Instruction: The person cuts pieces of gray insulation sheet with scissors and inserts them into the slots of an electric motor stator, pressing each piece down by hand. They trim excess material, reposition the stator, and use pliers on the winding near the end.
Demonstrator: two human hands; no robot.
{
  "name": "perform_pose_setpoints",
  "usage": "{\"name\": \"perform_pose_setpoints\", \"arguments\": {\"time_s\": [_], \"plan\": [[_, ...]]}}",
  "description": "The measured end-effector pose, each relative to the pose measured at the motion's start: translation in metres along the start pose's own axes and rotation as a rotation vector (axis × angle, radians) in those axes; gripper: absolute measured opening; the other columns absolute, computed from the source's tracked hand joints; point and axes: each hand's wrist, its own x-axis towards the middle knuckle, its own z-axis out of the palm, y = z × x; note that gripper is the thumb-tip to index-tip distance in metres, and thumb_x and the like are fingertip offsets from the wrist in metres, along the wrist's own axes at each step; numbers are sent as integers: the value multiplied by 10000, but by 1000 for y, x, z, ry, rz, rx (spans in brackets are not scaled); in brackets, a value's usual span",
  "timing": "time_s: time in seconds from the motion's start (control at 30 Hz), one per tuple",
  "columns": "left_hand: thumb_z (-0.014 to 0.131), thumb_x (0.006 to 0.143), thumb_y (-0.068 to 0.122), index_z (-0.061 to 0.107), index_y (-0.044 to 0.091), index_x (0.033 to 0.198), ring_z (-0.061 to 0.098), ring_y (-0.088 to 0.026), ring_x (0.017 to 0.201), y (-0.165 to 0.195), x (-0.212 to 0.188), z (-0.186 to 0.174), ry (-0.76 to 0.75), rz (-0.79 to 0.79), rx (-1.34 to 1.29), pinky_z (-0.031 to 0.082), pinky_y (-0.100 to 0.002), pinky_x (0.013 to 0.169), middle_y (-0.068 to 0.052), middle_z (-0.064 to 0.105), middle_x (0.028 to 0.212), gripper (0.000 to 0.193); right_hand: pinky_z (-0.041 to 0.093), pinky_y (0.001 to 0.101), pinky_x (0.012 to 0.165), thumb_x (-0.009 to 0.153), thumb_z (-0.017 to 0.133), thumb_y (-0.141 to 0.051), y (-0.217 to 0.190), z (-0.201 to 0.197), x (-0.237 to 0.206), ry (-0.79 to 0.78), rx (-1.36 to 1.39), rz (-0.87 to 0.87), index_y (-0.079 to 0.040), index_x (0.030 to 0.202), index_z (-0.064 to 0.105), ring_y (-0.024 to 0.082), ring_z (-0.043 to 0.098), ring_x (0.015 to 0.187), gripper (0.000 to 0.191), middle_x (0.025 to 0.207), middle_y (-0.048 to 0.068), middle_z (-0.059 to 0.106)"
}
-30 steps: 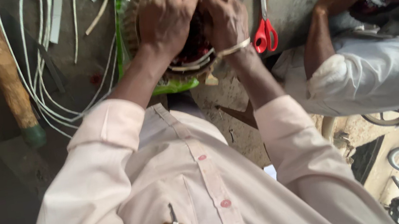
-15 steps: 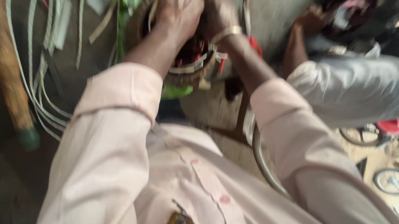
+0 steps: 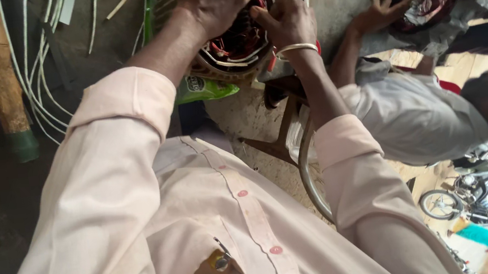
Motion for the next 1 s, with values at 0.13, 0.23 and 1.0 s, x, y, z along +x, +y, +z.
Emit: {"name": "perform_pose_setpoints", "arguments": {"time_s": [0.13,0.23,1.0], "plan": [[673,943,168,770,176,1038,719,-156,810,0,2,8,-15,-31,63,587,-319,694,-21,703,1238,136,500,339,470,802,912,-450,8,4,-1,-155,466,382,-56,1089,558,205,675,607,602,782,104,718],[645,949,219,764,184,985,716,-151,770,5,3,15,-53,-58,76,588,-327,661,-23,701,1207,129,496,291,407,834,871,-420,24,9,-4,-292,674,471,-65,1166,477,168,667,592,626,817,89,692],[657,901,325,720,190,868,705,-167,762,22,23,36,30,-120,-132,562,-343,572,-11,702,858,153,678,401,811,975,735,-103,69,-7,-18,-515,930,474,-99,1367,425,185,697,1041,500,1196,94,629]]}}
